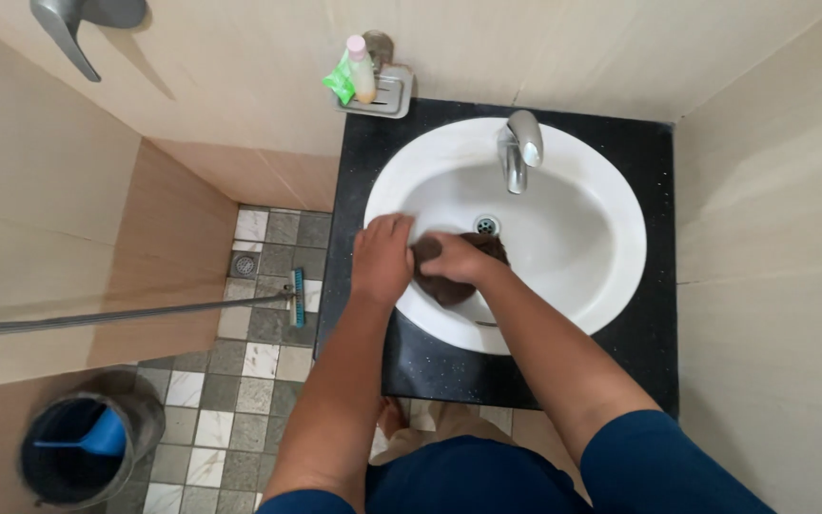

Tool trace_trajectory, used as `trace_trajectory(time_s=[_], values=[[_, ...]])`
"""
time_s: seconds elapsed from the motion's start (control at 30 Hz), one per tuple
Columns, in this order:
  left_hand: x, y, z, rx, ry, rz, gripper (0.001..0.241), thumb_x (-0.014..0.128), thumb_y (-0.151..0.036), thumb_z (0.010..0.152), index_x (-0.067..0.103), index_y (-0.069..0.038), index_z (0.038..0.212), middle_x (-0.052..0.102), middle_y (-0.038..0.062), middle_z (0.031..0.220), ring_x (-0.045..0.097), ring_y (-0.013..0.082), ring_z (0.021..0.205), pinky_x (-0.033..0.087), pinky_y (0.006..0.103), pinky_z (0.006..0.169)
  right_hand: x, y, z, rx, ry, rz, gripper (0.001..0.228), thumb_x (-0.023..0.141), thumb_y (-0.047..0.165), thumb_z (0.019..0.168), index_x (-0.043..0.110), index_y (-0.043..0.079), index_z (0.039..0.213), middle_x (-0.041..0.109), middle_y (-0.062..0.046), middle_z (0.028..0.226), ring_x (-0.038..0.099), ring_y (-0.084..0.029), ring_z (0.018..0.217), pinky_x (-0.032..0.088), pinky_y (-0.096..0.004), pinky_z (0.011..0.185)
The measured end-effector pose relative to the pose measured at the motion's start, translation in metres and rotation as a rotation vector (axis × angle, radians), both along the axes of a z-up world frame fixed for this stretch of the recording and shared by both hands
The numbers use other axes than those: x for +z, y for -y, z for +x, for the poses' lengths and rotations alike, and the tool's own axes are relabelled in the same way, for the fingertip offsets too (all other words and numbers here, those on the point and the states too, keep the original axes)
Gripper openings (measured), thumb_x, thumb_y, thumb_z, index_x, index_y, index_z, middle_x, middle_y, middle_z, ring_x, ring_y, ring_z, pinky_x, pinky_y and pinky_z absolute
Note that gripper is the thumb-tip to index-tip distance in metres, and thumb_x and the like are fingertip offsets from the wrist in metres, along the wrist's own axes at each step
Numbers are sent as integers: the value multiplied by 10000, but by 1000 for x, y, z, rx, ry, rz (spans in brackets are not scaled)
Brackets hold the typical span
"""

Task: Cleaning a bathroom sink and surrounding tiles with a cloth.

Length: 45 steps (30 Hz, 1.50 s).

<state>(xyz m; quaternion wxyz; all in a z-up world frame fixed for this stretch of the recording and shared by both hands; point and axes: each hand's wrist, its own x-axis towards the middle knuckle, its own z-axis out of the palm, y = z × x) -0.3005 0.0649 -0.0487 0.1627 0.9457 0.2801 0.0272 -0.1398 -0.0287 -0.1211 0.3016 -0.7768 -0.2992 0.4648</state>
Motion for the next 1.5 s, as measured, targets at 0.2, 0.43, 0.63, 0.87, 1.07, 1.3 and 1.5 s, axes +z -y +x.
trace_trajectory(time_s=[0.2,0.43,0.63,0.87,1.07,1.3,1.5], values=[[-16,26,13,-98,10,-32,407,571,-194,972,578,-184,1379,545,31,1391,395,260,1437,297,458,1189,38,32,6,355,67,-267,900,863,313,704,530,171,1528,539,-147,1531,459,-369,1442,384,-489,1219],[-46,47,48,-203,-144,-44,369,506,-245,1010,607,-237,1365,605,4,1359,450,227,1418,314,444,1175,21,88,44,602,582,-648,390,724,231,815,757,128,1190,759,-126,1112,704,-338,1083,570,-531,883],[-60,63,74,-243,-85,-104,373,529,-243,998,621,-203,1356,632,40,1297,527,251,1332,403,445,1103,25,122,82,251,1164,-499,445,686,236,926,627,98,1345,694,-185,1159,676,-333,1084,582,-484,778],[-35,65,83,-137,-54,-206,363,502,-237,1016,626,-196,1355,639,36,1270,547,243,1302,424,421,1081,32,96,85,-628,808,-53,435,680,53,957,472,-35,1329,514,-202,1188,557,-409,1193,534,-531,1002],[-32,44,64,-59,-23,-92,368,590,-236,943,670,-170,1296,670,68,1244,574,288,1283,457,461,1049,-48,43,86,-1043,569,-37,559,745,261,924,453,95,1370,434,-148,1285,516,-446,1257,527,-675,958],[-29,30,43,-89,-16,-26,386,637,-188,924,660,-108,1301,637,95,1314,502,290,1361,379,439,1151,-3,-13,29,-282,524,-45,350,747,258,867,709,184,1206,707,-97,1197,642,-313,1226,532,-474,1044],[-27,32,40,-103,-123,-27,434,586,-238,962,559,-150,1387,532,74,1413,419,275,1413,297,413,1204,1,1,12,132,503,71,337,650,119,861,713,218,1177,662,-78,1140,671,-337,1145,568,-451,978]])
